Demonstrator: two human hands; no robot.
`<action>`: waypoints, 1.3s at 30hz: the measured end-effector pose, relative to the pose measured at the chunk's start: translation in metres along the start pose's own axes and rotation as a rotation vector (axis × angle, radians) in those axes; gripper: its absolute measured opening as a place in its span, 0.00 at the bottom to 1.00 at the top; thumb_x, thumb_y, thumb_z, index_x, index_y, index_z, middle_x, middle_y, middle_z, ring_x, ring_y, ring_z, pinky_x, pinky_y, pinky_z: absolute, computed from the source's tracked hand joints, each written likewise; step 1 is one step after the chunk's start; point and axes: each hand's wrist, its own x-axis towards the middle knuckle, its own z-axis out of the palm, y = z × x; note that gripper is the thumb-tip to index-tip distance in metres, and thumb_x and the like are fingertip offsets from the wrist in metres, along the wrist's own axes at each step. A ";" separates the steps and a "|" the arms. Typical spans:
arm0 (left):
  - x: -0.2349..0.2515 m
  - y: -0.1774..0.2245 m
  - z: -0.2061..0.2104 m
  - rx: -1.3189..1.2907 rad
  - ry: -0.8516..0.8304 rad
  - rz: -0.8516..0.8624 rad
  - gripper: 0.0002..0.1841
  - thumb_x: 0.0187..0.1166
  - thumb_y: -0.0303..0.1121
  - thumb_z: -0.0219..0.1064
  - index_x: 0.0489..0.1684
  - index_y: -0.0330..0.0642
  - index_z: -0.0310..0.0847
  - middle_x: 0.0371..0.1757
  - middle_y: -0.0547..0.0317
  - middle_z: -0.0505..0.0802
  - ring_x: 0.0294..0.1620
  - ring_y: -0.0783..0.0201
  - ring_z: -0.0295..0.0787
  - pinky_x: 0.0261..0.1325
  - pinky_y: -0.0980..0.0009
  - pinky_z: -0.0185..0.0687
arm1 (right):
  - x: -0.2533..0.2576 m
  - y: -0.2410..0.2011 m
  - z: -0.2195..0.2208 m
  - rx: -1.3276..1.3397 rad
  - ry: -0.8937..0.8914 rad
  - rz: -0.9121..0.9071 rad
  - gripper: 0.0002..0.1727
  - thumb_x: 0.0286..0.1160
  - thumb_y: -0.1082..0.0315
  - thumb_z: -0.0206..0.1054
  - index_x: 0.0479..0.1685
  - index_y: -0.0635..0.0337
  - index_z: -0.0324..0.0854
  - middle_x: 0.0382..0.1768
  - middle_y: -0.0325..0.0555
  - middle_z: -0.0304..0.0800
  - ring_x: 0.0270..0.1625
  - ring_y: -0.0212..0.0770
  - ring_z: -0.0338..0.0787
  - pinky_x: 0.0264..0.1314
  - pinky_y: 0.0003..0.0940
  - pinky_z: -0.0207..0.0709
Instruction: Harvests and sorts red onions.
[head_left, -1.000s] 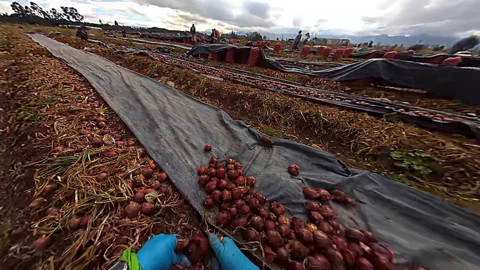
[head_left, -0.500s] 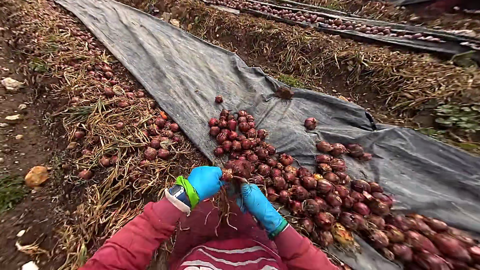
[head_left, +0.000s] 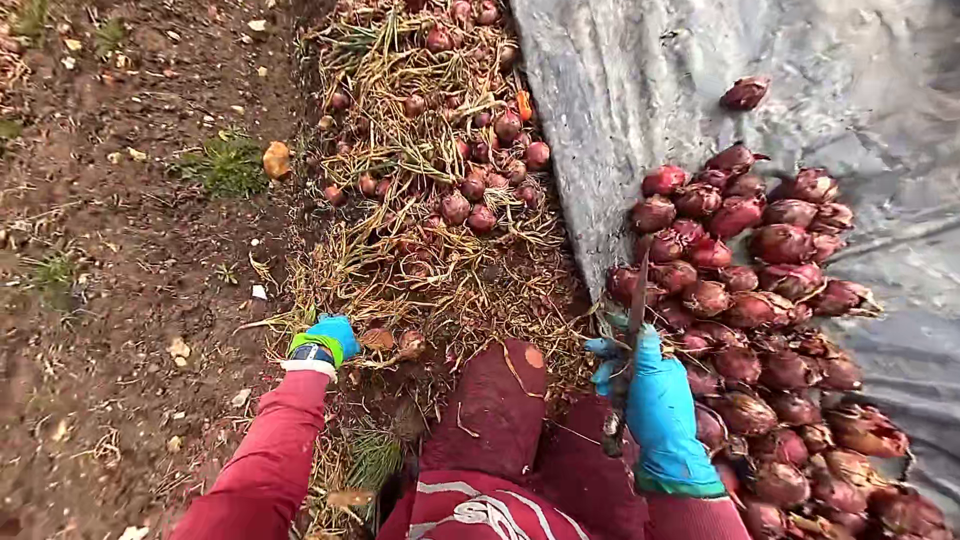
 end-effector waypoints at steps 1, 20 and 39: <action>0.009 0.010 0.025 -0.019 -0.063 -0.029 0.42 0.61 0.56 0.81 0.76 0.41 0.78 0.69 0.38 0.88 0.68 0.39 0.87 0.67 0.33 0.82 | 0.003 0.000 0.030 0.029 -0.048 -0.026 0.31 0.92 0.39 0.44 0.75 0.48 0.78 0.35 0.46 0.95 0.17 0.40 0.85 0.19 0.37 0.84; -0.133 0.158 0.002 -0.313 0.076 0.844 0.34 0.67 0.69 0.73 0.45 0.43 0.89 0.37 0.51 0.94 0.43 0.52 0.94 0.52 0.42 0.89 | -0.106 0.084 -0.023 0.075 -0.465 0.211 0.54 0.76 0.19 0.30 0.53 0.60 0.85 0.17 0.42 0.81 0.15 0.40 0.80 0.18 0.38 0.81; -0.186 0.262 -0.053 0.178 -0.140 1.141 0.23 0.91 0.53 0.55 0.56 0.44 0.87 0.48 0.44 0.94 0.55 0.43 0.92 0.59 0.34 0.82 | -0.070 0.034 -0.033 0.020 -0.205 -0.097 0.56 0.67 0.13 0.28 0.36 0.56 0.84 0.15 0.42 0.83 0.12 0.40 0.80 0.12 0.37 0.78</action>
